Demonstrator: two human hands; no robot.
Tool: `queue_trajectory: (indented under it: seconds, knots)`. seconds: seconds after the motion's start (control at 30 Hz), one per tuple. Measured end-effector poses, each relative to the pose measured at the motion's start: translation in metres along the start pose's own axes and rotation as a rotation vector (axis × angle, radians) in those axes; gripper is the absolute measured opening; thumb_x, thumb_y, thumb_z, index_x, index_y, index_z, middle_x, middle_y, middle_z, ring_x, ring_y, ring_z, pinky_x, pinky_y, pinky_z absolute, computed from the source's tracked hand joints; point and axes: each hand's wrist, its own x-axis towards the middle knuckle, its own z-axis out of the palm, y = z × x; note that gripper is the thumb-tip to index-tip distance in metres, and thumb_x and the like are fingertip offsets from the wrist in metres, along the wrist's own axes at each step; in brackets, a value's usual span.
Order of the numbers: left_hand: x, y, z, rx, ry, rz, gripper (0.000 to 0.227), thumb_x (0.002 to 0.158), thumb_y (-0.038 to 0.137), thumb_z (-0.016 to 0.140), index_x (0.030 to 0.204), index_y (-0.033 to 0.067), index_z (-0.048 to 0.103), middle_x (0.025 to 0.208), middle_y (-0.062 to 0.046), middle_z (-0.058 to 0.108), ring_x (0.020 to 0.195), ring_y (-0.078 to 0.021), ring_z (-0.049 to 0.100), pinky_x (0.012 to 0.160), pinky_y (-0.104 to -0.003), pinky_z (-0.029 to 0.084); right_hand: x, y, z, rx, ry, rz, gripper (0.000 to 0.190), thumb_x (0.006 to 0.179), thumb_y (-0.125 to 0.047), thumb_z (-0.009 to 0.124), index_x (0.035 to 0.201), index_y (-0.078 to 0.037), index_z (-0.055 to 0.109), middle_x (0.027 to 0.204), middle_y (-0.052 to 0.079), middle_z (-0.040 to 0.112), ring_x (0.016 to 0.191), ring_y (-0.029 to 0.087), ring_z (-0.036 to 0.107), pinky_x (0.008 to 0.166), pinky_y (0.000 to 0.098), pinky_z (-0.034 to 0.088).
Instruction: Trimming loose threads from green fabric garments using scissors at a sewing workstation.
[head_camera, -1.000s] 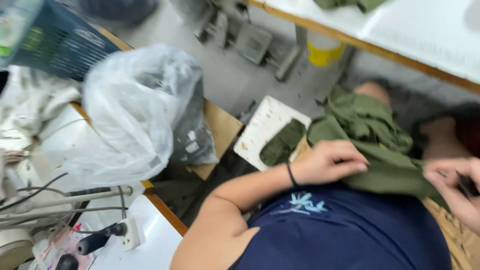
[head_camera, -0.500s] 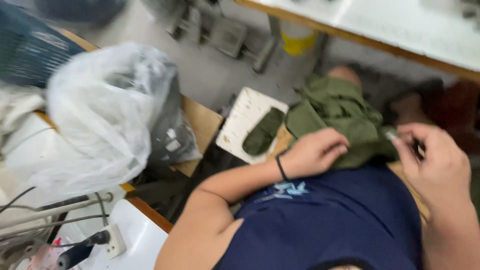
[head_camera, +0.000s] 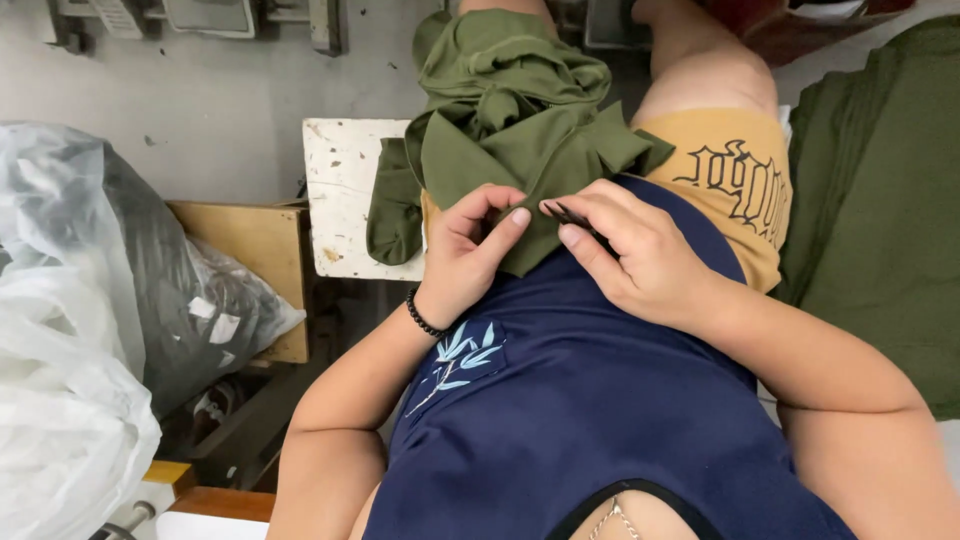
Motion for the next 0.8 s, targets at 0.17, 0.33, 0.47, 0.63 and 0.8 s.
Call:
queue_trajectory:
  seconds: [0.17, 0.33, 0.47, 0.63, 0.8]
  knots:
    - [-0.0005, 0.0047, 0.002, 0.034, -0.002, 0.06, 0.012, 0.1, 0.009, 0.071, 0.109, 0.0024, 0.073, 0.088, 0.0, 0.063, 0.085, -0.0042, 0.057, 0.08, -0.023, 0.051, -0.0027, 0.003, 0.0043, 0.009, 0.04, -0.019, 0.02, 0.104, -0.001, 0.06, 0.118, 0.008, 0.069, 0.099, 0.015, 0.07, 0.057, 0.014, 0.066, 0.047, 0.0261, 0.054]
    - [0.0002, 0.0085, 0.0043, 0.062, -0.004, 0.119, 0.011, 0.1, 0.007, 0.07, 0.108, 0.0006, 0.073, 0.089, -0.004, 0.064, 0.087, -0.0054, 0.056, 0.081, -0.025, 0.05, -0.0034, 0.0034, 0.0062, 0.022, 0.049, -0.017, 0.02, 0.101, 0.002, 0.063, 0.119, 0.009, 0.07, 0.098, 0.015, 0.07, 0.05, 0.013, 0.066, 0.04, 0.0237, 0.051]
    - [-0.0005, 0.0078, 0.0044, 0.066, 0.003, 0.125, 0.012, 0.099, 0.007, 0.071, 0.108, 0.0, 0.074, 0.089, -0.005, 0.065, 0.087, -0.0064, 0.057, 0.082, -0.026, 0.051, -0.0041, 0.0045, 0.0065, 0.013, 0.039, -0.013, 0.02, 0.099, 0.004, 0.066, 0.118, 0.009, 0.071, 0.098, 0.014, 0.07, 0.05, 0.014, 0.067, 0.039, 0.0231, 0.051]
    - [-0.0001, 0.0046, 0.0032, 0.087, 0.007, 0.152, 0.012, 0.098, 0.008, 0.073, 0.107, 0.0004, 0.075, 0.089, -0.006, 0.066, 0.088, -0.0079, 0.059, 0.081, -0.028, 0.052, -0.003, 0.0043, 0.0071, -0.005, 0.028, 0.015, 0.02, 0.1, 0.003, 0.064, 0.118, 0.009, 0.071, 0.099, 0.016, 0.07, 0.05, 0.015, 0.067, 0.039, 0.0232, 0.051]
    - [-0.0022, 0.0052, 0.0036, 0.074, -0.005, 0.141, 0.012, 0.1, 0.008, 0.071, 0.108, -0.0001, 0.074, 0.089, -0.006, 0.066, 0.089, -0.0089, 0.06, 0.083, -0.029, 0.051, -0.0049, 0.0033, 0.0082, -0.011, 0.012, 0.035, 0.02, 0.099, 0.005, 0.064, 0.117, 0.011, 0.07, 0.099, 0.018, 0.07, 0.05, 0.016, 0.067, 0.039, 0.0242, 0.052]
